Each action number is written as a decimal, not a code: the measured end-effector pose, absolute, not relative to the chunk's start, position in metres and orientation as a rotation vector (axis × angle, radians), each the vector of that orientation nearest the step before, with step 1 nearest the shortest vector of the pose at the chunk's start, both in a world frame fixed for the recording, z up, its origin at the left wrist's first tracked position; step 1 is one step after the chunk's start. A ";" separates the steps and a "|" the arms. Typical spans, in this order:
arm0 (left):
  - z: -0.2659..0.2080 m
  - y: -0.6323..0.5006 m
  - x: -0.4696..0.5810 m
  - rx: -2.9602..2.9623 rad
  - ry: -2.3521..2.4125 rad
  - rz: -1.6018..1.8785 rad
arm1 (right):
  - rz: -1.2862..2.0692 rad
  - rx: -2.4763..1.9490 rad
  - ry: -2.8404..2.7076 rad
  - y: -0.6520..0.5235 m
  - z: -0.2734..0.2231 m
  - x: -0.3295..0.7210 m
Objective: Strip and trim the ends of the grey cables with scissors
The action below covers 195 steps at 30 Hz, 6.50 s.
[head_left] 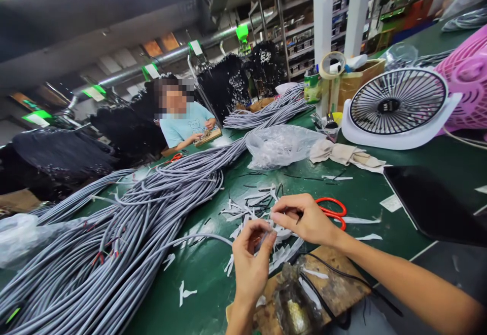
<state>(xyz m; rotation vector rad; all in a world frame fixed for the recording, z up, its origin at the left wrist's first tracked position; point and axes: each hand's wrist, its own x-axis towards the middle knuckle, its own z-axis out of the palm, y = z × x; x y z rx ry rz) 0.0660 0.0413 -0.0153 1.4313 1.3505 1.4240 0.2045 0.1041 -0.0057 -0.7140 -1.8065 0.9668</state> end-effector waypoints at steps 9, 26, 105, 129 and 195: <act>-0.015 0.042 0.069 1.383 1.426 1.461 | 0.798 -0.696 -1.860 0.102 -0.006 0.204; -0.011 0.036 0.066 1.800 1.563 1.289 | 1.240 -0.716 -1.835 0.111 -0.010 0.202; -0.009 0.041 0.062 1.433 1.454 1.397 | 1.128 -0.689 -1.748 0.105 -0.008 0.207; -0.005 0.040 0.055 1.189 1.202 1.406 | 1.261 -0.781 -1.668 0.108 -0.008 0.203; 0.005 0.033 0.051 1.662 1.623 1.115 | 0.450 -0.561 -2.019 0.103 -0.014 0.203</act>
